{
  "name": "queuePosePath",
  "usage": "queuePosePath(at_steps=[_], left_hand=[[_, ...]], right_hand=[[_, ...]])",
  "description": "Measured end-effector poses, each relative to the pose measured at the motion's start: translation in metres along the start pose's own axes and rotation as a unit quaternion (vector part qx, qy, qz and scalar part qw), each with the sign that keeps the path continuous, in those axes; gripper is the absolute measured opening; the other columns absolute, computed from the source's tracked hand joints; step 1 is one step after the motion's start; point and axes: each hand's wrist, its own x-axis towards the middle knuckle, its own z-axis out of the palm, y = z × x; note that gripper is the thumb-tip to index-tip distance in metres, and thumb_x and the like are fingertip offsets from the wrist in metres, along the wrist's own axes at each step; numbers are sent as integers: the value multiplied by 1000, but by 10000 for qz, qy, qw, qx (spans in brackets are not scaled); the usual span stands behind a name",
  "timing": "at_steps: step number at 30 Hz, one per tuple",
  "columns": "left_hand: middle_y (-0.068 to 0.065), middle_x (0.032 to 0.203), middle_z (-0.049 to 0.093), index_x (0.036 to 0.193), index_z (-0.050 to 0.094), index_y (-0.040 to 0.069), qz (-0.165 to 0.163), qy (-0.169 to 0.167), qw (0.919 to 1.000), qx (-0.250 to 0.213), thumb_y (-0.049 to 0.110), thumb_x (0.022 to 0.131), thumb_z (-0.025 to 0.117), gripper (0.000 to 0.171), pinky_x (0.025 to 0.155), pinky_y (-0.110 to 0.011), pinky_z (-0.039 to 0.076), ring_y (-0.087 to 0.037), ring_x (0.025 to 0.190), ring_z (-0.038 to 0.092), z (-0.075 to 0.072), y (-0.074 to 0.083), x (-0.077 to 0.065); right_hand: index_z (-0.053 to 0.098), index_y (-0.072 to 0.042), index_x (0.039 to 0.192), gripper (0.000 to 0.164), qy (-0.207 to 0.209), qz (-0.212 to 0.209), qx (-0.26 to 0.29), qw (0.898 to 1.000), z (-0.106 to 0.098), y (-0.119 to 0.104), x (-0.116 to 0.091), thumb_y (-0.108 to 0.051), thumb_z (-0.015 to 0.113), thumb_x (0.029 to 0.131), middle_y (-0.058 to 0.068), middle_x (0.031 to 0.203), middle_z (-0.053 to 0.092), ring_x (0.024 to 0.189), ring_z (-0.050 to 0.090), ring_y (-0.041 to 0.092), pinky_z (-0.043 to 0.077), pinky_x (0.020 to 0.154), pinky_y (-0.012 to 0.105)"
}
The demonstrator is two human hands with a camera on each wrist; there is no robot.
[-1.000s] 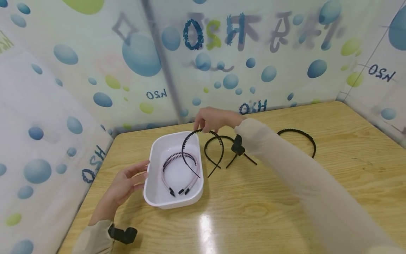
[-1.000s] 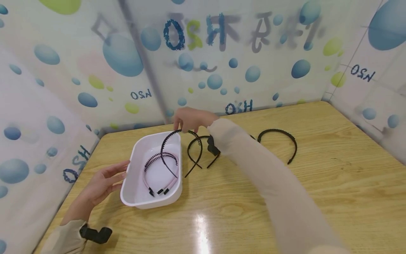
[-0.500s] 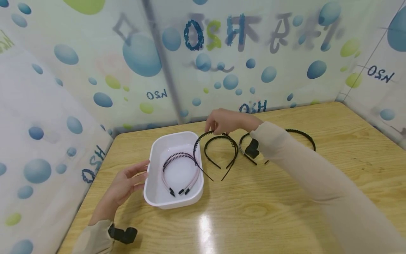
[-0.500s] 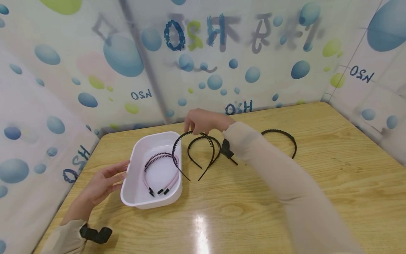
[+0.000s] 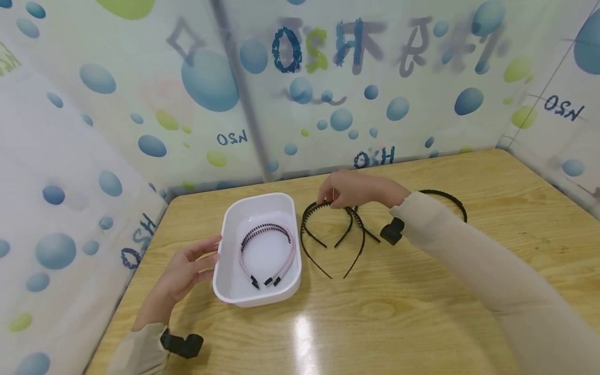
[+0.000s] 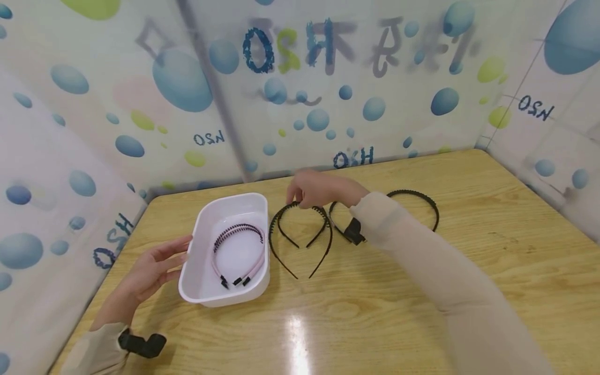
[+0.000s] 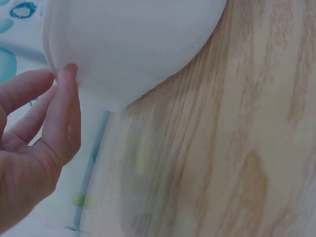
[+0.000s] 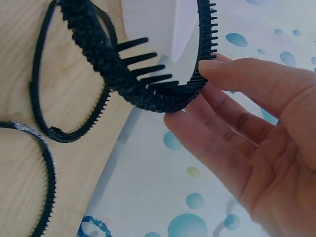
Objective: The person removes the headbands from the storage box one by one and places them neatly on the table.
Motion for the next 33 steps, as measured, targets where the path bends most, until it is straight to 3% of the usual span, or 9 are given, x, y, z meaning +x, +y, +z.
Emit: queuePosePath(at_steps=[14, 23, 33], left_hand=[[-1, 118, 52, 137, 36, -2, -33, 27, 10000, 25, 13, 89, 61, 57, 78, -33, 52, -9, 97, 58, -1, -4, 5], [2, 116, 53, 137, 38, -1, -24, -13, 10000, -79, 12, 89, 61, 55, 78, -32, 52, -9, 97, 58, -2, -3, 5], [2, 115, 53, 137, 38, 0, -28, 27, 9999, -145, 11, 89, 61, 55, 77, -32, 52, -8, 97, 58, -3, -4, 4]], right_hand=[[66, -4, 110, 27, -160, -96, 139, 9997, 26, 7, -9, 4, 58, 85, 7, 103, 63, 89, 59, 18, 50, 76, 31], [66, -1, 108, 27, -296, -323, 270, 9987, 43, 12, -8, 6, 57, 84, 9, 102, 63, 89, 60, 20, 51, 75, 31], [66, -2, 108, 25, -429, -286, 349, 9981, 56, 13, -3, 4, 60, 84, 7, 101, 63, 87, 59, 16, 50, 74, 27]])
